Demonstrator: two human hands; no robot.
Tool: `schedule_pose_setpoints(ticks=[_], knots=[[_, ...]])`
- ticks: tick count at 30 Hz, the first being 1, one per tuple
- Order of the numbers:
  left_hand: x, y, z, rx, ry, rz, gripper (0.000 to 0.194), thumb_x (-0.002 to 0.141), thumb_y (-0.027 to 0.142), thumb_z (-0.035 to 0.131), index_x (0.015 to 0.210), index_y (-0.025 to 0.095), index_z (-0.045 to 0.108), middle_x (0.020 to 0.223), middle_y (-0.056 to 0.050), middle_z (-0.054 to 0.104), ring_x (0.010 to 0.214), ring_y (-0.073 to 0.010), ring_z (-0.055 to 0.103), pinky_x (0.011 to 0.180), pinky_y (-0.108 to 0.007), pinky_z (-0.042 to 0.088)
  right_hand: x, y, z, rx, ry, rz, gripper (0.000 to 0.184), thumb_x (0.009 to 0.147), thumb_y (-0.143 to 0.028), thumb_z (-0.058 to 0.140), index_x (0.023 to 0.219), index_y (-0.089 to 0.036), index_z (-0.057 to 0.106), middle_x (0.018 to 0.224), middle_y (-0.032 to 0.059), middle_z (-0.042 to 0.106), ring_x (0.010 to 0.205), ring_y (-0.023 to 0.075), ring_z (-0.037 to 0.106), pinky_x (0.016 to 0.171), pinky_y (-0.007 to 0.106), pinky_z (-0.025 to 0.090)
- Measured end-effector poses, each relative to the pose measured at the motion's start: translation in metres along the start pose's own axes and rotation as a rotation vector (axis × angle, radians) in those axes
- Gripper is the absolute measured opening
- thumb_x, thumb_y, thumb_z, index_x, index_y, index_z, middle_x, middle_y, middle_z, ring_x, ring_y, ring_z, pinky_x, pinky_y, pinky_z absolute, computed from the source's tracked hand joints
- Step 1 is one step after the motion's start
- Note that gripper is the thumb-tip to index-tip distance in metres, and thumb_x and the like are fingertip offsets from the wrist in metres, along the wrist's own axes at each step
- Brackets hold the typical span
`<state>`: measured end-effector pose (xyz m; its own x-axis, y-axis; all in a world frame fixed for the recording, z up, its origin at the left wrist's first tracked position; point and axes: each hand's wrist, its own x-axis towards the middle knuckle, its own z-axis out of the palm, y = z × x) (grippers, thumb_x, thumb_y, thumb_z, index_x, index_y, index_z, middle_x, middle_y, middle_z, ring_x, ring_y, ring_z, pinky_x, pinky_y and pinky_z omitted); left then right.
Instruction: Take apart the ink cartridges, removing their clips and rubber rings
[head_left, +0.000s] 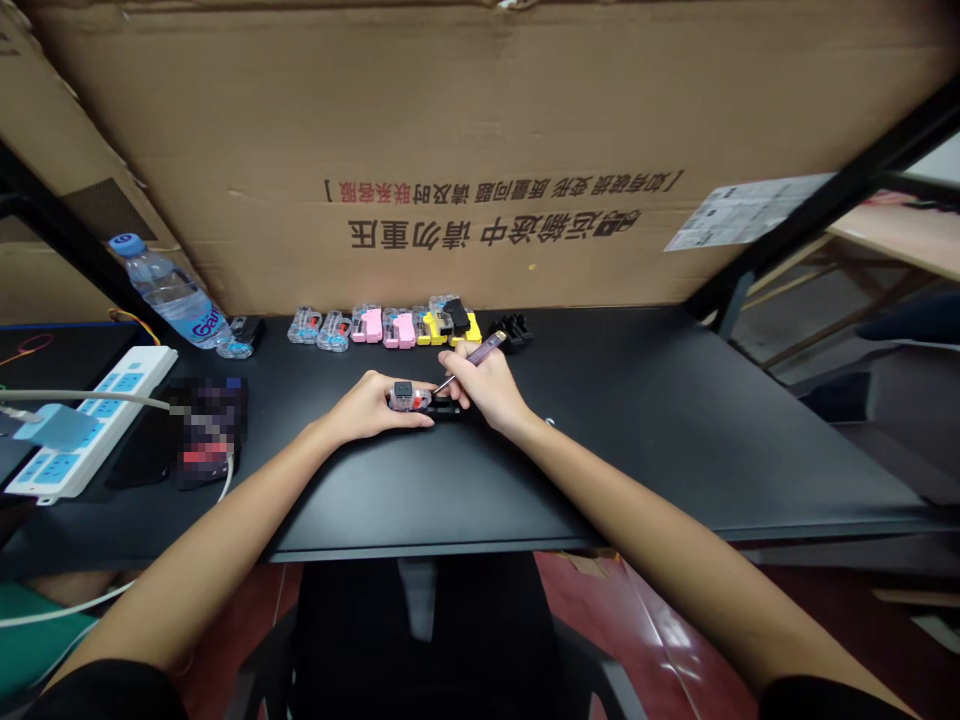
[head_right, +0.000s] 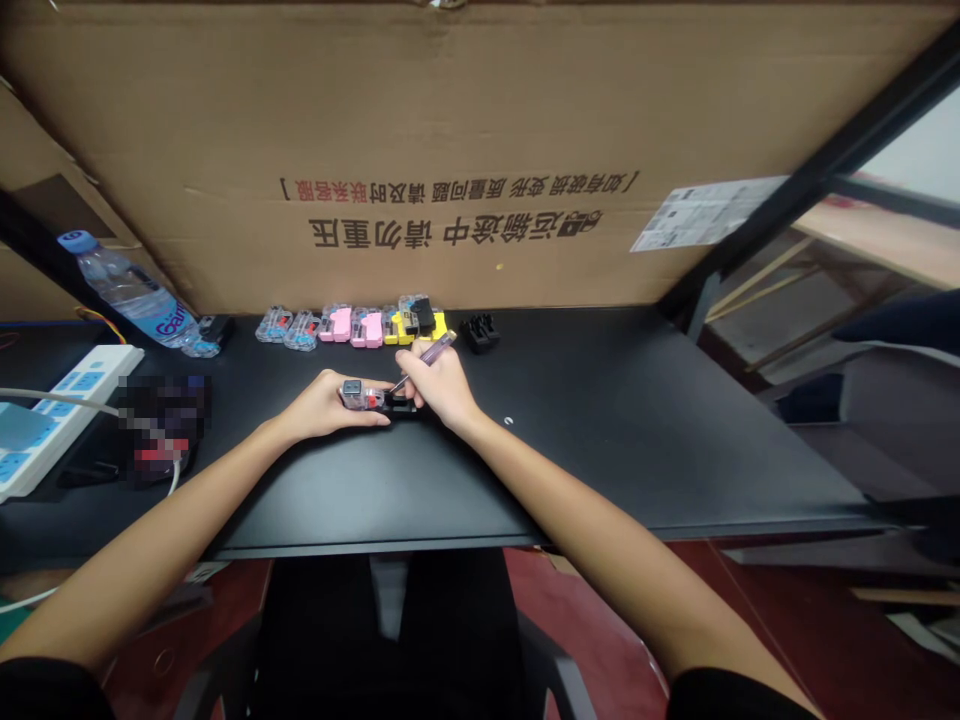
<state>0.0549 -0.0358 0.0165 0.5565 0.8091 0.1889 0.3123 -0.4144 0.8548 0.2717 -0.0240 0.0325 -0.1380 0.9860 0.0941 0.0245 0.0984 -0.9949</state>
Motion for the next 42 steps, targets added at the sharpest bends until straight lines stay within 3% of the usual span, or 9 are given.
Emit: schedule_pose_setpoints(ticks=[4,9,15,18,32,38,42], knots=[[0.000,-0.001,0.000,-0.003,0.004,-0.006,0.059,0.080,0.047,0.090,0.128,0.012,0.082,0.090,-0.002,0.082,0.075,-0.0176,0.069,0.076,-0.027,0.055,0.002,0.003,0.000,0.037,-0.006,0.016,0.037,0.089,-0.029,0.071,0.062,-0.025,0.046,0.043,-0.0061,0.056,0.034,0.0076,0.044,0.049,0.024,0.051],[0.000,-0.001,0.000,0.002,0.015,-0.018,0.059,0.080,0.046,0.091,0.127,0.013,0.082,0.094,-0.003,0.083,0.077,-0.0184,0.070,0.079,-0.028,0.056,0.004,0.005,-0.001,0.029,-0.006,0.023,0.033,0.090,-0.031,0.069,0.064,-0.025,0.049,0.044,-0.0062,0.056,0.033,0.0077,0.042,0.049,0.025,0.050],[0.001,0.001,0.000,0.014,0.029,-0.056,0.058,0.081,0.046,0.090,0.127,0.012,0.082,0.099,-0.005,0.084,0.081,-0.0203,0.073,0.082,-0.029,0.057,-0.004,-0.002,0.001,-0.226,0.010,-0.162,0.042,0.092,-0.039,0.068,0.061,-0.025,0.044,0.046,-0.0043,0.056,0.038,0.0116,0.050,0.045,0.026,0.041],[0.001,0.003,-0.001,-0.002,0.009,-0.043,0.056,0.082,0.045,0.089,0.128,0.013,0.082,0.101,-0.005,0.085,0.082,-0.0200,0.073,0.083,-0.028,0.057,-0.007,-0.002,0.004,-0.271,0.019,-0.190,0.043,0.094,-0.041,0.066,0.062,-0.026,0.043,0.047,-0.0038,0.055,0.041,0.0126,0.050,0.047,0.027,0.040],[0.002,0.004,0.002,0.029,-0.030,-0.014,0.063,0.085,0.050,0.086,0.134,0.011,0.079,0.085,0.000,0.079,0.070,-0.0147,0.063,0.072,-0.025,0.051,0.002,0.002,0.005,-0.308,0.001,-0.209,0.038,0.086,-0.032,0.061,0.062,-0.027,0.033,0.049,-0.0059,0.043,0.050,0.0135,0.047,0.054,0.029,0.038],[0.002,0.003,0.004,-0.009,-0.011,-0.021,0.060,0.084,0.048,0.087,0.131,0.012,0.080,0.098,-0.005,0.084,0.078,-0.0185,0.071,0.081,-0.029,0.057,0.001,0.004,0.006,-0.302,0.025,-0.225,0.039,0.087,-0.032,0.061,0.061,-0.027,0.031,0.052,-0.0053,0.040,0.052,0.0136,0.045,0.053,0.028,0.037],[0.002,0.002,0.002,-0.047,0.034,-0.032,0.052,0.082,0.043,0.089,0.125,0.013,0.083,0.109,-0.009,0.085,0.088,-0.0211,0.077,0.090,-0.030,0.059,-0.004,0.000,0.007,-0.290,0.085,-0.273,0.046,0.092,-0.039,0.062,0.060,-0.027,0.032,0.053,-0.0041,0.043,0.052,0.0143,0.050,0.055,0.029,0.044]])
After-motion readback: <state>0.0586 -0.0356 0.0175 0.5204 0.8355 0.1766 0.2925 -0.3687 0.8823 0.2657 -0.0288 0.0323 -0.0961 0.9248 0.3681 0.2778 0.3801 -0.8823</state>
